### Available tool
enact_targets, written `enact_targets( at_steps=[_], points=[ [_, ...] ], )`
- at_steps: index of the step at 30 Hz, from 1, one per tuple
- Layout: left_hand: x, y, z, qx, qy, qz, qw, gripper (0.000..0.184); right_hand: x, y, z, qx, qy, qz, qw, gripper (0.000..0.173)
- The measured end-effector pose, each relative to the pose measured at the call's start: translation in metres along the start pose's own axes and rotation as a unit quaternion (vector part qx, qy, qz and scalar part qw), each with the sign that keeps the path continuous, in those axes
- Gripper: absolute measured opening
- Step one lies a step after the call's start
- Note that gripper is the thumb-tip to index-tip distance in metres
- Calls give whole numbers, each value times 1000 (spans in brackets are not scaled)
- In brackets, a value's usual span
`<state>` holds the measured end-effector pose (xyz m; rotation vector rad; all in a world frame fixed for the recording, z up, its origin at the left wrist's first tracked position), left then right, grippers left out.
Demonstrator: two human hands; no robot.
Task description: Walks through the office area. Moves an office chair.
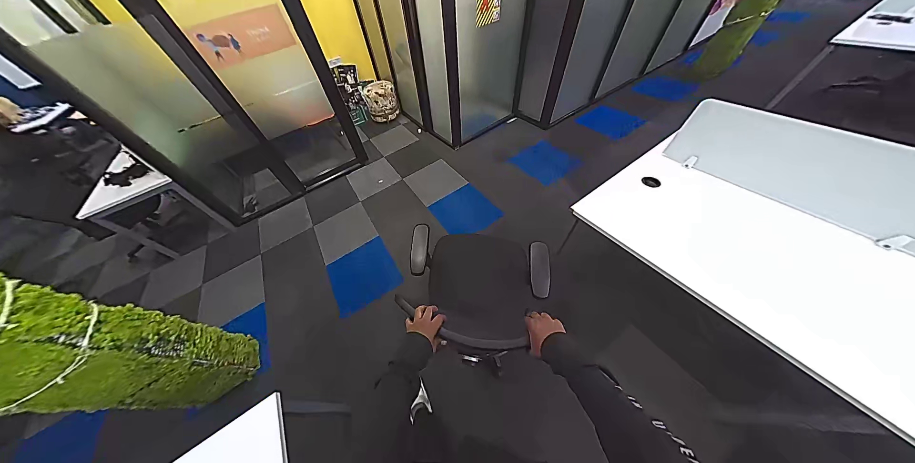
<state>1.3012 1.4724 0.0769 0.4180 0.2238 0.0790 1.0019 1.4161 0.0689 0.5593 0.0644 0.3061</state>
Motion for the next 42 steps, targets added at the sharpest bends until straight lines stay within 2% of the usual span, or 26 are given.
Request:
enact_targets(
  at_steps=[4, 11, 17, 30, 34, 42],
  points=[
    [54, -63, 38, -4, -4, -19, 1000, 65, 47, -53, 27, 14, -9, 12, 1000, 85],
    [135, -172, 113, 31, -34, -61, 997, 69, 121, -138, 77, -4, -46, -33, 998, 76],
    [178, -251, 160, 46, -63, -80, 994, 72, 158, -202, 117, 1, -64, -67, 996, 73],
    [240, -400, 240, 71, -59, -131, 987, 69, 191, -342, 201, 1, -89, -84, 992, 74],
    [265, -435, 267, 69, -38, -187, 979, 61, 203, -381, 227, 30, -96, -104, 990, 80],
    [288, -513, 304, 130, -50, -240, 961, 58, 216, -440, 258, 62, -119, -120, 984, 81]
  ],
)
Point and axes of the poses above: each hand's wrist, its own y-axis away from the middle knuckle, its own z-axis out of the back of the hand, x = y × z, the point moved 8 cm from there along -y, towards the middle knuckle, and after that the axes turned 6 degrees about -x, right-handed, at the moved point
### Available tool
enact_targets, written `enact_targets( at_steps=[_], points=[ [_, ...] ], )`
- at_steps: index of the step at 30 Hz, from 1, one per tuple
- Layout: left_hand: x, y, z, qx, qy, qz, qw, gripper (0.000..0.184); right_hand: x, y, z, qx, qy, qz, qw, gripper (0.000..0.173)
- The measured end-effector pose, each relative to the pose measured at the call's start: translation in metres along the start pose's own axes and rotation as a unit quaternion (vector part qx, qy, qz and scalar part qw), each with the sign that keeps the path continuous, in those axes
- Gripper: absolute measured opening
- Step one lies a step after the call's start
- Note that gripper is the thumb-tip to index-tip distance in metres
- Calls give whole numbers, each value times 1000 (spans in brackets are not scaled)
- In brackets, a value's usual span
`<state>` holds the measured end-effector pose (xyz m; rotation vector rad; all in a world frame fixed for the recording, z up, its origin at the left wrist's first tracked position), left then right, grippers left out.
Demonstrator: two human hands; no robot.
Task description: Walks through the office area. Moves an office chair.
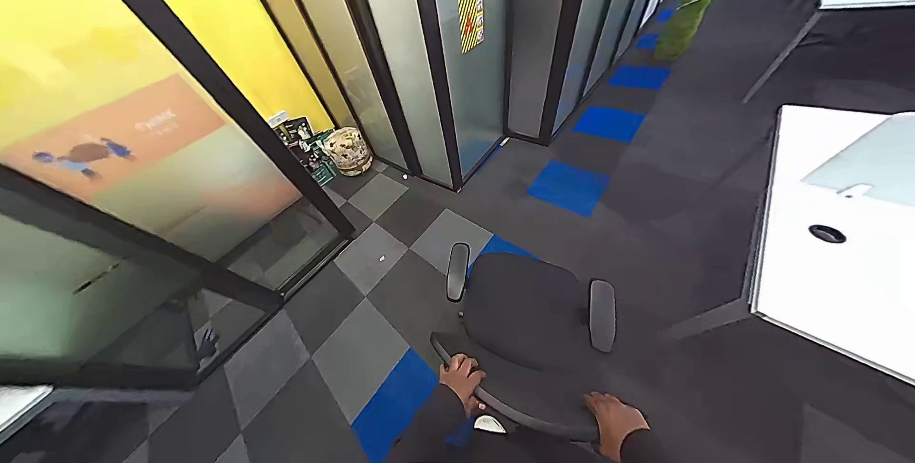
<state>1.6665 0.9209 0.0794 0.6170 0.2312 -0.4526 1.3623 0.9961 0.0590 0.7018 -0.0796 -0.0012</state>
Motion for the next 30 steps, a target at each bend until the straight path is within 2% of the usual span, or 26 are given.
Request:
enact_targets(
  at_steps=[2, 8, 10, 13, 16, 19, 21, 26, 30],
  points=[
    [15, -15, 15, 6, -12, -17, 1000, 58, 11, -11, 7, 8, -10, -10, 1000, 80],
    [80, -61, 68, 20, -30, -90, 995, 56, 63, -46, 18, -14, -78, -46, 996, 57],
    [107, -77, 90, 29, -38, -112, 993, 58, 94, -53, 25, -74, -101, -34, 992, 44],
    [142, -112, 130, 44, -69, -149, 985, 59, 139, -67, 44, -242, -119, -14, 963, 27],
    [173, -147, 166, 60, -95, -181, 977, 60, 176, -93, 62, -250, -124, -60, 958, 25],
    [194, -183, 201, 76, -117, -208, 968, 61, 207, -116, 85, -297, -132, -76, 943, 22],
    [206, -205, 222, 78, -128, -207, 967, 65, 221, -135, 98, -290, -143, -89, 942, 22],
    [219, -265, 263, 86, -169, -202, 961, 71, 238, -173, 140, -347, -130, -103, 923, 18],
    [225, -307, 295, 89, -166, -221, 957, 69, 238, -204, 175, -375, -112, -125, 912, 23]
  ],
)
Point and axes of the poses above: each hand's wrist, its own y-axis away from the middle knuckle, its own z-axis out of the back of the hand, x = y × z, the point moved 8 cm from there along -y, towards the middle knuckle, and after that the axes turned 6 degrees about -x, right-handed, at the moved point
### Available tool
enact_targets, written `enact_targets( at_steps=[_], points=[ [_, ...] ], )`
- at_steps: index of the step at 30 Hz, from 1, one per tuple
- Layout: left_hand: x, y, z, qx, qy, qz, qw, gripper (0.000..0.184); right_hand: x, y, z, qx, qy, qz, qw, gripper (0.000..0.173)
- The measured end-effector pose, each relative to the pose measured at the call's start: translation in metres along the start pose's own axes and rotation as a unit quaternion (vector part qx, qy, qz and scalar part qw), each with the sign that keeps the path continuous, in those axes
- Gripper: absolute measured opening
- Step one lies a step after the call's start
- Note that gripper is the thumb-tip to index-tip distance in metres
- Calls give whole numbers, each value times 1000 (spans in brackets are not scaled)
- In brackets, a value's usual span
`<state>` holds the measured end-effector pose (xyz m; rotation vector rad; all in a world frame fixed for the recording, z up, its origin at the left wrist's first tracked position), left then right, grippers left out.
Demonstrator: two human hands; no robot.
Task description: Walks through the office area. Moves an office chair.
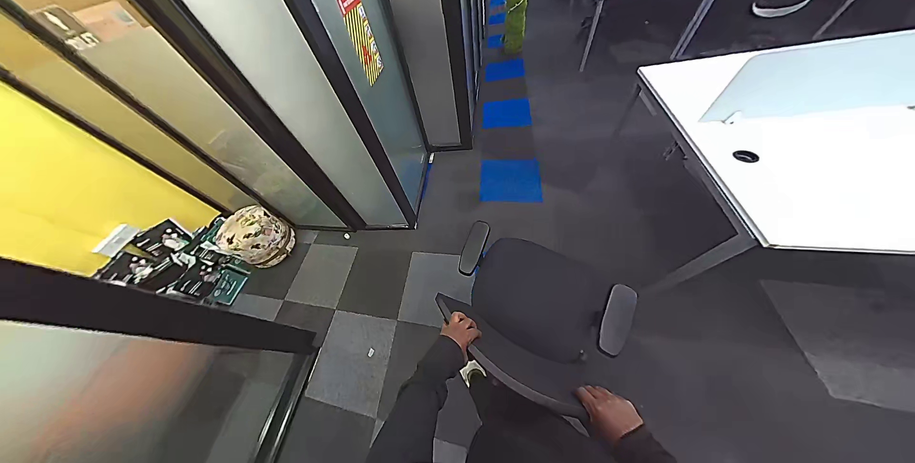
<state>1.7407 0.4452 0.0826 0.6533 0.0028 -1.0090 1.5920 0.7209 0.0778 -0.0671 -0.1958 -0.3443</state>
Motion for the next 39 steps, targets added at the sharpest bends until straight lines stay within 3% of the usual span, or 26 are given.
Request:
enact_targets(
  at_steps=[9, 17, 22, 24, 31, 35, 39],
  points=[
    [85, -89, 91, -40, 15, -47, 998, 63, 5, -144, -6, 20, -35, -29, 999, 25],
    [134, -178, 170, -46, 33, -80, 995, 56, -17, -266, -15, 153, -36, -114, 981, 26],
    [154, -241, 219, -21, 5, -87, 996, 60, -35, -334, -16, 197, -37, -161, 966, 30],
    [162, -266, 236, -31, 5, -100, 995, 60, -41, -361, -16, 176, -32, -168, 969, 29],
    [190, -385, 321, -45, -10, -142, 989, 64, -73, -481, -6, 131, 3, -248, 960, 36],
    [198, -469, 374, 10, -85, -122, 989, 75, -108, -558, 3, 157, 11, -376, 913, 45],
    [206, -555, 421, 24, -126, -128, 983, 77, -150, -632, 5, 166, 7, -444, 880, 47]
  ],
)
Point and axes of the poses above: each hand's wrist, its own y-axis away from the middle knuckle, its own z-axis out of the back of the hand, x = y × z, the point moved 8 cm from there along -y, towards the middle knuckle, and after that the axes turned 6 degrees about -x, right-handed, at the moved point
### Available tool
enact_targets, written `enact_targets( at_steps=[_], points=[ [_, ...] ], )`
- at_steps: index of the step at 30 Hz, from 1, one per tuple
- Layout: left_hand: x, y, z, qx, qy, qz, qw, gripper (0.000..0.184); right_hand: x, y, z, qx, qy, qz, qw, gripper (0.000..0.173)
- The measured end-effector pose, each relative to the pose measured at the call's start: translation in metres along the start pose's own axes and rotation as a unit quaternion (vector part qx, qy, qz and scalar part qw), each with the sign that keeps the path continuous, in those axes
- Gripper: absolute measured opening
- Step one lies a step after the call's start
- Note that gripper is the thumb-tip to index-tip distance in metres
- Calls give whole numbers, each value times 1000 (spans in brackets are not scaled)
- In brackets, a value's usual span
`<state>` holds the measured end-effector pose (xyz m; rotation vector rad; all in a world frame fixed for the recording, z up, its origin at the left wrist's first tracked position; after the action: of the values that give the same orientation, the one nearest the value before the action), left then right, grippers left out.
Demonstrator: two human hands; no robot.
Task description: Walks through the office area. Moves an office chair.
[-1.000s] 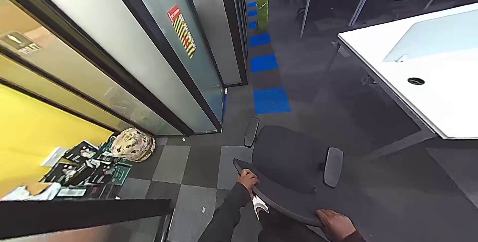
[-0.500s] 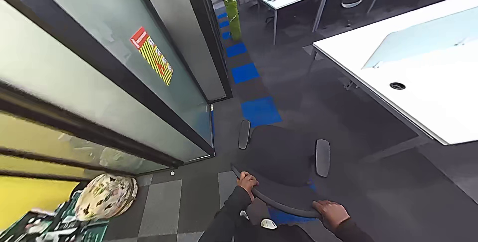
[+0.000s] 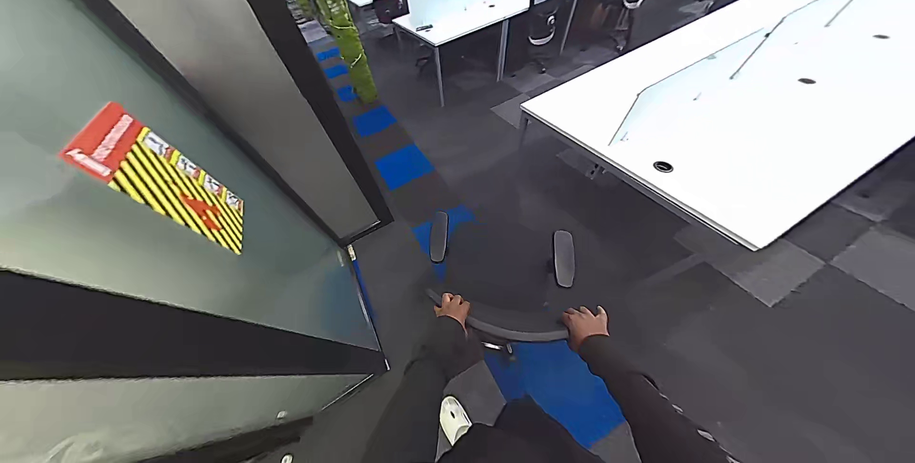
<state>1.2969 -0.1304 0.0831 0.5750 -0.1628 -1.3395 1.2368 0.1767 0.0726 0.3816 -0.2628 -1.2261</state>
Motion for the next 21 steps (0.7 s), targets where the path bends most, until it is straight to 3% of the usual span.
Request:
enact_targets(
  at_steps=[10, 21],
  points=[
    [63, -172, 107, -10, -20, -27, 999, 77, 45, -184, 78, 28, 26, -26, 999, 51],
    [120, -353, 231, -8, -34, -64, 997, 69, 86, -377, 179, -22, -23, -9, 999, 51]
  ],
)
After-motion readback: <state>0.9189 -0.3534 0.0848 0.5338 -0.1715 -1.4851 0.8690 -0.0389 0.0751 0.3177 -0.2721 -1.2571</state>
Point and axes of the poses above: each hand's wrist, its own y-axis away from the middle knuckle, its own z-axis out of the back of the hand, x = y × z, the point moved 8 cm from there along -y, towards the middle knuckle, and after that the axes turned 6 degrees about -x, right-handed, at the moved point
